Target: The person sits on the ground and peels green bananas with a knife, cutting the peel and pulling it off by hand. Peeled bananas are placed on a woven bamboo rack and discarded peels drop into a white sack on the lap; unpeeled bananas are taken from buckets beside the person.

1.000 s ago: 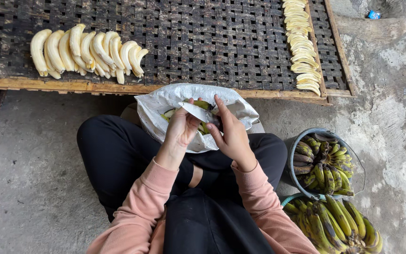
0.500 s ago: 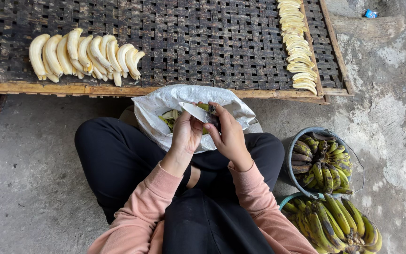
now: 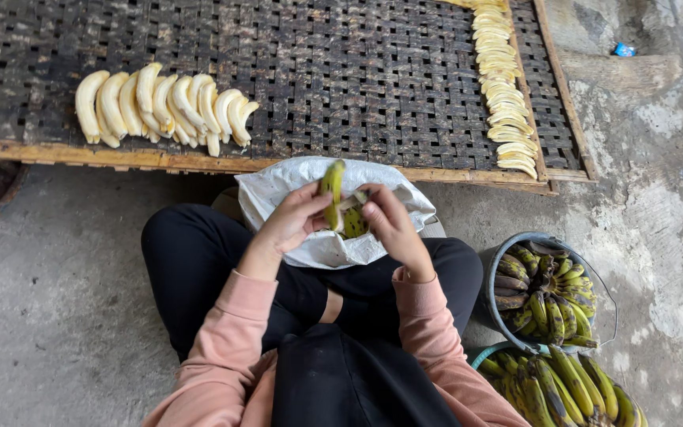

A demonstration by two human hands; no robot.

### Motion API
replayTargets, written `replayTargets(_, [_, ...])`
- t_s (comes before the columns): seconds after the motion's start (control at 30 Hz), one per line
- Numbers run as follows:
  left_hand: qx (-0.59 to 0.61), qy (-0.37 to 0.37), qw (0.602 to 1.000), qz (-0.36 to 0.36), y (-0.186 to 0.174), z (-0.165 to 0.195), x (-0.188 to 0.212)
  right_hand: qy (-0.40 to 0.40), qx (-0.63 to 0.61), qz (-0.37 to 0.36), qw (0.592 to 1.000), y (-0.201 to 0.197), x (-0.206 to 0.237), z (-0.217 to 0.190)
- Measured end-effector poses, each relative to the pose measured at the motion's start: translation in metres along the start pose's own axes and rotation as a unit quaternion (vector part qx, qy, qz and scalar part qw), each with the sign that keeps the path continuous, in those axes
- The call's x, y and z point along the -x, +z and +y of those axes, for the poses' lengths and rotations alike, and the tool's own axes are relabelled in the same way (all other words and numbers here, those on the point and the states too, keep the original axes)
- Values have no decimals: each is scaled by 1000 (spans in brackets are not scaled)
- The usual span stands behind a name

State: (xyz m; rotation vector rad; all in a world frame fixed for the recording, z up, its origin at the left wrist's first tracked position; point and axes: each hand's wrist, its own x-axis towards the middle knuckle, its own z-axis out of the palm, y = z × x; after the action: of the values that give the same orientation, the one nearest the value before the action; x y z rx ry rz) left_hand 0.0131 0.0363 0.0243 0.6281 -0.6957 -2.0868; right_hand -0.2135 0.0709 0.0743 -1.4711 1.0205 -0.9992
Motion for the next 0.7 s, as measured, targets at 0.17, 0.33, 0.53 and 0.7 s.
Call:
replayTargets(0.17, [27, -46, 997, -63, -29, 3, 31, 27, -84, 118, 989, -22, -5, 15])
replayTargets(0.33, [132, 39, 985, 108, -27, -12, 20, 121, -100, 100, 983, -22, 3, 9])
replayTargets(0.53, [-203, 92, 961, 166, 24, -36, -1, 45, -95, 69, 992, 18, -9, 9])
replayTargets(0.7, [-408, 215, 870, 174, 51, -42, 0, -115, 97, 148, 978, 25, -14, 11])
